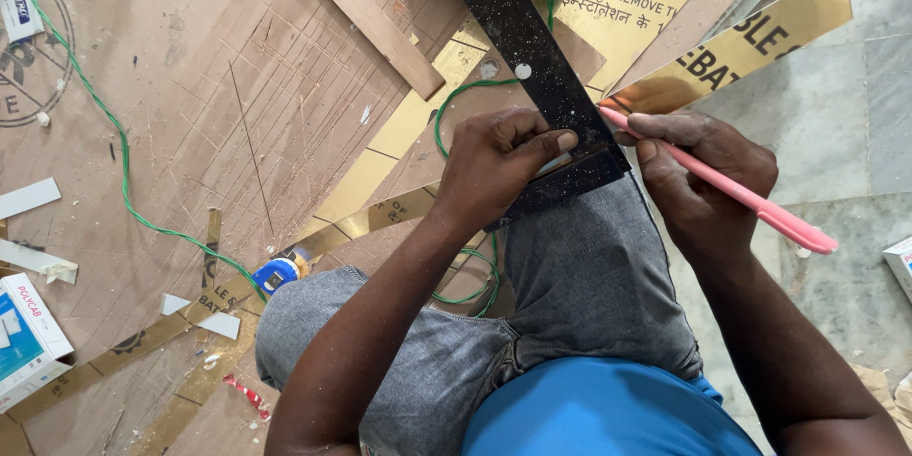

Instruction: The person measures and marks a wooden plank using a tape measure, pencil, and set square. They then use a circular saw to cut the plank along the marked line. The person repeats the measuring and marking process on another piece of wood.

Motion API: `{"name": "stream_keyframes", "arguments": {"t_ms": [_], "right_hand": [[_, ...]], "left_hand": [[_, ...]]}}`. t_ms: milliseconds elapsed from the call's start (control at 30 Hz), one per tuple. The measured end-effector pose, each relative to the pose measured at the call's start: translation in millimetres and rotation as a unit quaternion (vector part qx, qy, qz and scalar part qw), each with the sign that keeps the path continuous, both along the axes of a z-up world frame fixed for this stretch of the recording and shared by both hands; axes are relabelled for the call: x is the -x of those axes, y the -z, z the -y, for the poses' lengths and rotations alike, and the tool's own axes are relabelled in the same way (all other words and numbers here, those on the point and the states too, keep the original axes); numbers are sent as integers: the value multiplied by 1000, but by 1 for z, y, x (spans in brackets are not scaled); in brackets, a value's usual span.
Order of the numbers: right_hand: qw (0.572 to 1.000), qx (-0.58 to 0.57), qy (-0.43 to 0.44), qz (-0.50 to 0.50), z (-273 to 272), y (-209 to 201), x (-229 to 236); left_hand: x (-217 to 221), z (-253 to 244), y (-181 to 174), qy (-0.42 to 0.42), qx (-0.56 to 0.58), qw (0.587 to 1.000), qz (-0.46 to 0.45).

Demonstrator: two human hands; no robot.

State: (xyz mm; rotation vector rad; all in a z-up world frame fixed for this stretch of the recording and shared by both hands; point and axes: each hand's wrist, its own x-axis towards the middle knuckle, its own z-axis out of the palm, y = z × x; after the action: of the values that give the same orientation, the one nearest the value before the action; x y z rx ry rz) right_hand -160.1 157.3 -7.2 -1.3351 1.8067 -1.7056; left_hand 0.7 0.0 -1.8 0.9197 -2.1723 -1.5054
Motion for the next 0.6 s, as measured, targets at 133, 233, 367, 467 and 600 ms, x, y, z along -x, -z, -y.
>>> {"name": "stream_keyframes", "arguments": {"t_ms": [133, 233, 367, 467, 600], "right_hand": [[1000, -7, 2, -15, -1, 3, 3], [1000, 12, -4, -14, -3, 8, 4], [999, 23, -5, -24, 1, 4, 4], [1000, 3, 11, -8, 7, -7, 0], [1000, 2, -5, -3, 6, -6, 0]], "left_hand": [[0, -1, 0, -3, -17, 1000, 14], [0, 0, 2, -1, -4, 1000, 12], [0, 1, 4, 2, 3, 1000, 7], [0, 1, 3, 4, -3, 1000, 7], [-1, 0, 1, 6, -8, 1000, 9]]}}
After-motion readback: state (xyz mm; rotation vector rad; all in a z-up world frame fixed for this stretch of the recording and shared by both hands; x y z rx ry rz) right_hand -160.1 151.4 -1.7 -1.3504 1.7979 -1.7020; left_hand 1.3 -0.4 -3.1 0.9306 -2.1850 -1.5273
